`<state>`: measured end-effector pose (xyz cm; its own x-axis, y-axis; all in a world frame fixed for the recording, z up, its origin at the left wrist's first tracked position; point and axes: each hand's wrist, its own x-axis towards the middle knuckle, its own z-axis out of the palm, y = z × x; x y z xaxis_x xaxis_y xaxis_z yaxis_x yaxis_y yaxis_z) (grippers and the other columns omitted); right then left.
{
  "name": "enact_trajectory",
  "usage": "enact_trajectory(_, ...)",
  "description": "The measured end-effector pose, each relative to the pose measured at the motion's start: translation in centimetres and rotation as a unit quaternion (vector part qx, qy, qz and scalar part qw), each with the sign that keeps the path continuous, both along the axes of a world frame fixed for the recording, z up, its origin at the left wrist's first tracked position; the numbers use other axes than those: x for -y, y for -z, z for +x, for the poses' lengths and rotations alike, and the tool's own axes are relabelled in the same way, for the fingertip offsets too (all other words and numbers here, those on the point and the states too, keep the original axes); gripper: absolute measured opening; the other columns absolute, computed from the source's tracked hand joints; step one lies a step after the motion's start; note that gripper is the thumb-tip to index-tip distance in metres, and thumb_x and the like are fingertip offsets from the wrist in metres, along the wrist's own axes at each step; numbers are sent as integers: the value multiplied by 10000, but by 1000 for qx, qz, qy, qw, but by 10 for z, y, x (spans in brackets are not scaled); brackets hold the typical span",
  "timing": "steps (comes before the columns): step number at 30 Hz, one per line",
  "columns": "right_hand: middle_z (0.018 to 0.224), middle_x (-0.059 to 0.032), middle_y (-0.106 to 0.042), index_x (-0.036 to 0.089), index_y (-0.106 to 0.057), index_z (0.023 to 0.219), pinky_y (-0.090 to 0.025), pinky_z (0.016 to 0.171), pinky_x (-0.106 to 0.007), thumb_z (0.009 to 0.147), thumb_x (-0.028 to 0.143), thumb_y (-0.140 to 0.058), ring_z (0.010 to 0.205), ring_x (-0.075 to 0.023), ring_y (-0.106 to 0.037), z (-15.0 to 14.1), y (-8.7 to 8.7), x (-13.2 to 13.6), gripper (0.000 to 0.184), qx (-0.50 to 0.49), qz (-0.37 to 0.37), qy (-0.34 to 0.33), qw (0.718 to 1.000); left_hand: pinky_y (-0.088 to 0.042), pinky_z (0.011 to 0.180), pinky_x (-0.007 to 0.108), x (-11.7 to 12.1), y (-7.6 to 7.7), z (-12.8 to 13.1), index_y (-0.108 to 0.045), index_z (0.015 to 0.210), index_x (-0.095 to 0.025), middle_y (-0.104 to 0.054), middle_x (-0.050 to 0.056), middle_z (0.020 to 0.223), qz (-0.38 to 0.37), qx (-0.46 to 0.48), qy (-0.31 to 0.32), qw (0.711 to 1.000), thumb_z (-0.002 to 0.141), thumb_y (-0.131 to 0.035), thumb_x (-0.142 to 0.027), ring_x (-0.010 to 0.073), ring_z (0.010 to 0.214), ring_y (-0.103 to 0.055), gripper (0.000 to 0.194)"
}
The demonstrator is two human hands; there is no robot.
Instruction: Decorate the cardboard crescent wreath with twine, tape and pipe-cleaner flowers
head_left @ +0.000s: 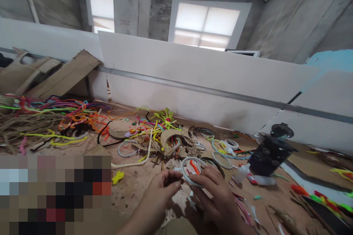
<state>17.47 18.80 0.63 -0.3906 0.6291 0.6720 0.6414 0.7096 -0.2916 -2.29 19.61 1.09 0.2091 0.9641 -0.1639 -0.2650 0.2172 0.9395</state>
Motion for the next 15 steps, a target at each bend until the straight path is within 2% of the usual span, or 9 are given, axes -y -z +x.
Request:
enact_trajectory(10,888,-23,-669,274,-673,1094,-483,782,-348,956,210,-603,855,-227,-614,1,0,0,167,5,13,-7,1000,-388,625,248,-2,11,-1,-700,868,-166,-670,17,778,5,12,-2,1000,628,-775,-286,144,714,-561,278)
enact_trajectory(15,892,-25,-666,274,-675,1096,-485,776,-348,966,211,-589,859,-227,-613,0,-1,2,169,3,3,-8,1000,-391,609,243,-2,12,-1,-691,847,-173,-654,-1,744,10,32,-1,999,623,-782,-288,134,676,-549,268)
